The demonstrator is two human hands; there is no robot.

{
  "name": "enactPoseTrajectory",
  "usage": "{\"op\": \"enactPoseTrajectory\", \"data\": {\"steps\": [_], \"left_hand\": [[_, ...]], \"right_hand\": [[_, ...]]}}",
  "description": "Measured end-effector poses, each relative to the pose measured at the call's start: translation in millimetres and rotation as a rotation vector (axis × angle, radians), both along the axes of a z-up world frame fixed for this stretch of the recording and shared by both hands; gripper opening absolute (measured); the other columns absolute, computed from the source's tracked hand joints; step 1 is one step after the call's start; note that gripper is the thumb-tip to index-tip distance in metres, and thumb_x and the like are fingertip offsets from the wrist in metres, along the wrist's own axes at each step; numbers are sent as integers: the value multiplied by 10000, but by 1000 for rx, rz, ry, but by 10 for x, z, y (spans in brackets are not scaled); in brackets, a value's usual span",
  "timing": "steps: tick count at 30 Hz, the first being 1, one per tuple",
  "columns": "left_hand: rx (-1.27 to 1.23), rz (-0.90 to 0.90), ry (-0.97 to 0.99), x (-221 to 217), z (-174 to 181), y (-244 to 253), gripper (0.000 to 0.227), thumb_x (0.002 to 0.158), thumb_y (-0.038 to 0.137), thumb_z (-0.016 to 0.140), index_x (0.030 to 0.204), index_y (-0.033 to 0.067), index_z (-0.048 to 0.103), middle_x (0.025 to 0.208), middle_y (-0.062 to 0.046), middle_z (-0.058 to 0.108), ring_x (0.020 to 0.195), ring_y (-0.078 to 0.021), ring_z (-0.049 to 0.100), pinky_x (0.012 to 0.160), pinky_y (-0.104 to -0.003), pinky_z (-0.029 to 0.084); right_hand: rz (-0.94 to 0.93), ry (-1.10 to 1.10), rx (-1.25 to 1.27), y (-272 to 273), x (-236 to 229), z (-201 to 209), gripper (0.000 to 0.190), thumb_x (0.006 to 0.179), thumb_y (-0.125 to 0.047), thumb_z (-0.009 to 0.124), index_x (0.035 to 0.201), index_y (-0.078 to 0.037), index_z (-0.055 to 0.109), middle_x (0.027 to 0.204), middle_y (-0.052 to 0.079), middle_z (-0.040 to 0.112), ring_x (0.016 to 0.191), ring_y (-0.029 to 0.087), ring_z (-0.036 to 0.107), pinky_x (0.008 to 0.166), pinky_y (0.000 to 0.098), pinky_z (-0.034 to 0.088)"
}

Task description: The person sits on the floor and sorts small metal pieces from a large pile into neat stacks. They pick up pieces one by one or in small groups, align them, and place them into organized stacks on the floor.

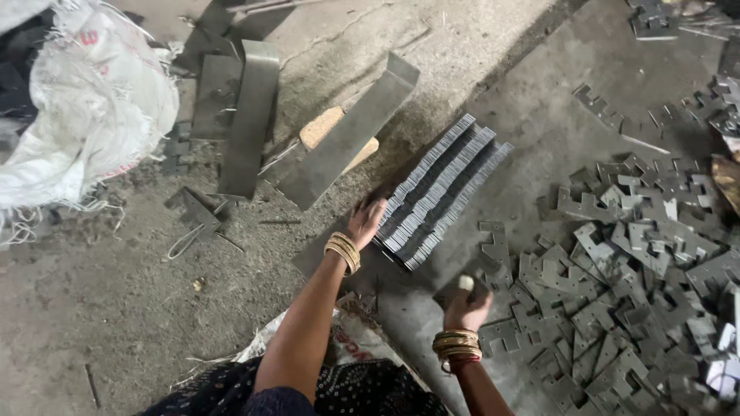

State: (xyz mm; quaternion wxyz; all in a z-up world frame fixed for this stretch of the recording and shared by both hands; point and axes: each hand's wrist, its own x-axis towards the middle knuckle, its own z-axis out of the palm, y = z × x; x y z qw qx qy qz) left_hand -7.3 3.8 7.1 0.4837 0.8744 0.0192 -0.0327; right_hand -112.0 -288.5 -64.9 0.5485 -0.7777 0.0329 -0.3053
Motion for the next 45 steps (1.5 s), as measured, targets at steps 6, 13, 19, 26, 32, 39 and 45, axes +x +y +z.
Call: {"op": "enactPoseTrajectory", "data": {"steps": [6,13,19,26,32,39,45], "left_hand": [[125,-64,219,81,-131,146,670,1011,613,186,1573,286,352,1676,-23,226,1557,-310,33,1253,-471,10],[142,-1,-8,197,-558,175,515,1046,514,383,1485,291,534,1607,-35,450,1561,-292,242,1281,-438,164],[205,-49,-74,221,-507,196,498,1076,468,359,1520,270,469,1587,-83,424,1531,-366,212,1255,-478,141],[123,132,-5,112,-428,113,522,1015,535,451,1447,267,570,1621,-120,380,1521,-387,263,1252,-474,232],[137,109,-15,198,-231,96,547,974,565,433,1437,316,582,1666,-104,311,1501,-427,239,1229,-522,216],[98,33,94,136,-250,135,578,1003,572,380,1527,337,449,1663,-131,198,1533,-422,100,1221,-537,152],[97,4,17,106,-151,158,575,1003,576,404,1488,286,506,1644,-84,351,1551,-362,190,1257,-484,174]], "right_hand": [[23,508,191,889,5,-209,379,981,-288,691,1060,78,633,799,124,675,604,193,592,520,347,491],[29,440,68,695,-52,609,391,998,-267,635,1223,40,543,734,139,690,554,180,603,465,348,502],[401,100,-941,581,-165,846,411,901,-157,634,1253,30,533,884,172,721,599,245,687,442,349,547],[414,52,-836,731,-223,927,308,887,-235,599,1123,-55,518,872,139,703,612,295,683,482,419,560],[538,624,-861,800,-21,1510,457,927,-317,613,1234,-32,432,684,181,693,546,332,683,490,462,552],[303,536,-739,566,429,1452,413,911,-235,626,1203,-23,423,795,241,706,656,418,693,592,505,573],[98,452,-134,36,710,457,232,943,-90,612,1116,41,531,823,194,672,717,284,642,596,421,533]]}}
